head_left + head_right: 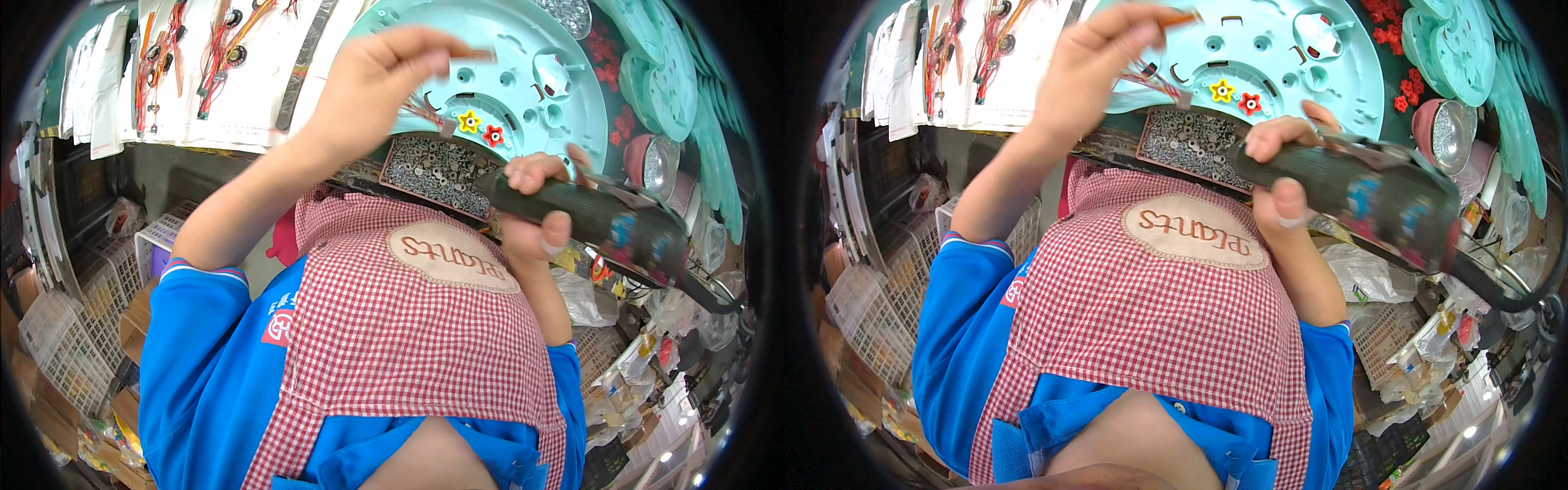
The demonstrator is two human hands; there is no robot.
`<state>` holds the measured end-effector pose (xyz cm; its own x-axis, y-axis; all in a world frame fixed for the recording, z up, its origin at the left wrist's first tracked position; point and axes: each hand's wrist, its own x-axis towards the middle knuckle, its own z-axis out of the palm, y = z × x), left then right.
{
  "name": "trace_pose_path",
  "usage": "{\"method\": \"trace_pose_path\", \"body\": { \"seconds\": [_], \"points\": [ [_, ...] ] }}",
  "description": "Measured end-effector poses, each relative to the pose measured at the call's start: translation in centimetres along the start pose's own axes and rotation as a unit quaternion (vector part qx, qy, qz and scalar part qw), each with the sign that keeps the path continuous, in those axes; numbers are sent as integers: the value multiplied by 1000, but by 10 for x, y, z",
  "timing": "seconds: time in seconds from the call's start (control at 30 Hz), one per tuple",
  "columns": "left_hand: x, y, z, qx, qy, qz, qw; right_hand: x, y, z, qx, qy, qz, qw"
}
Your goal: The person assembles a light-blue plastic toy component by hand, inserting small star-shaped pieces and connecting wires to internal contacts. They use a soldering iron to secure connections and repeatedly place and adjust the decorative pieces within the molded housing.
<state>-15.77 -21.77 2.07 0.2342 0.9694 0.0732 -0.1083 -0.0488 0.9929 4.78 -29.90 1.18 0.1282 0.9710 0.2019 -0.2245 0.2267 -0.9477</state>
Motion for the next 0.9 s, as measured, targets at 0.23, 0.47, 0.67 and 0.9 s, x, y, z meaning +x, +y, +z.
{"method": "trace_pose_path", "body": {
  "seconds": [0.23,0.47,0.67,0.9],
  "points": [
    [-33,-11,25,383,-182,225,878,16,-32,-10,112,-26,-44,992],
    [-33,-22,41,407,-180,235,864,17,-39,-10,132,-35,-64,989],
    [-20,-11,39,412,-152,241,866,25,-43,-14,113,-41,-112,986],
    [24,-15,48,433,-148,250,854,59,-38,-22,77,-62,-163,982]
  ]
}}
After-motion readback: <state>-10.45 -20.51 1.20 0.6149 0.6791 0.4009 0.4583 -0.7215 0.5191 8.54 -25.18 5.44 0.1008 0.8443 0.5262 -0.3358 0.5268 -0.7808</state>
